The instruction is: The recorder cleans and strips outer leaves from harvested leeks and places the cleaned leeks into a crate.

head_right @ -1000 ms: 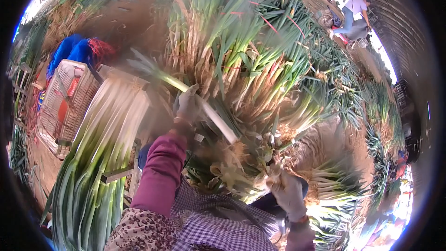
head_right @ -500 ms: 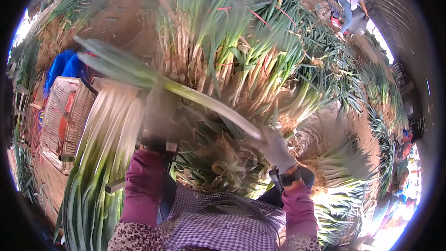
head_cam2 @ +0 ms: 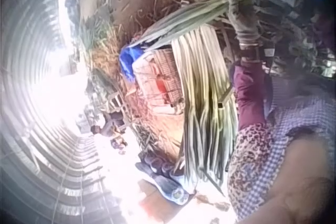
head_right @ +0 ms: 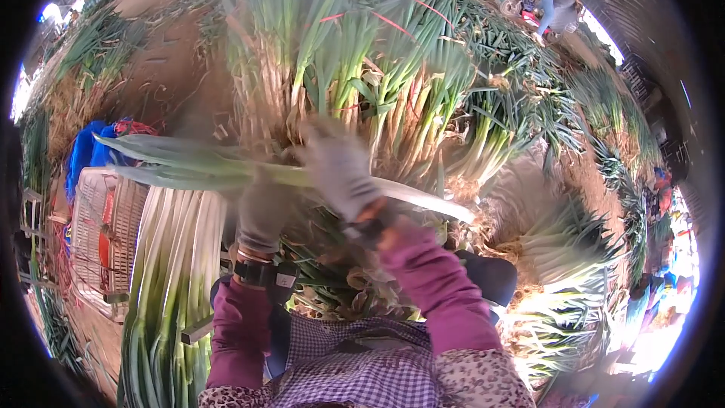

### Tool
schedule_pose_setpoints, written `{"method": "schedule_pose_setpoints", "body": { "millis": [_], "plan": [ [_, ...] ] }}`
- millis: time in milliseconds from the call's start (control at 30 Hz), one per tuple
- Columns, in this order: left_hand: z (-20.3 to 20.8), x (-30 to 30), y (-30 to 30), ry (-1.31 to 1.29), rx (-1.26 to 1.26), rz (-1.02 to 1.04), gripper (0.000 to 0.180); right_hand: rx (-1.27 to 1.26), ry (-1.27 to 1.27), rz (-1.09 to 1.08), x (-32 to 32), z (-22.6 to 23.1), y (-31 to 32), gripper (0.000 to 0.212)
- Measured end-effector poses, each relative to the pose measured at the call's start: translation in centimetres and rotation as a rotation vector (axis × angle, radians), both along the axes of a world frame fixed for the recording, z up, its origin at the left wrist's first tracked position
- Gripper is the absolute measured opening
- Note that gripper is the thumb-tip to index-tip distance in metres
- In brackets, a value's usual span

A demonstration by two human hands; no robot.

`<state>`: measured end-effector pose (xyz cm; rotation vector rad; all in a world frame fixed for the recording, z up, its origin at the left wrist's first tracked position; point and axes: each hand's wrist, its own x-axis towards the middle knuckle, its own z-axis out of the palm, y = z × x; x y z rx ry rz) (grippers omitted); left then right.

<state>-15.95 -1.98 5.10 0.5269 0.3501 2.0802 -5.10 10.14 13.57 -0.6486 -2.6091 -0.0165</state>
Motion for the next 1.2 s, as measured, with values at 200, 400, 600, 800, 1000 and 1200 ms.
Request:
{"method": "schedule_pose_setpoints", "body": {
  "millis": [200, 400, 600, 800, 1000, 1200],
  "plan": [
    [0.8, -1.2, -0.7, 0.098, -0.187, 0.133, 0.036, -0.314, 0.173, -0.396, 11.2, 0.8, 3.1, 0.036],
    [0.5, -1.4, -0.3, 0.041, -0.254, 0.223, 0.028, -0.078, 0.252, 0.032, 7.9, 0.8, -1.6, 0.029],
    [1.8, -1.5, -0.6, 0.027, -0.276, 0.307, 0.023, -0.228, 0.196, 0.031, 6.8, 0.8, -1.7, 0.029],
    [2.3, -1.9, -0.4, 0.049, -0.329, 0.33, 0.023, -0.135, 0.214, 0.046, 6.3, 0.5, -1.7, 0.027],
    [-1.7, -4.0, 0.4, -0.01, -0.293, 0.334, 0.023, -0.388, 0.305, 0.1, 7.6, 1.4, -3.2, 0.025],
    [0.8, -5.1, -2.5, 0.099, -0.382, 0.462, 0.025, -0.222, 0.202, 0.196, 20.3, 4.8, 2.5, 0.017]
  ]
}}
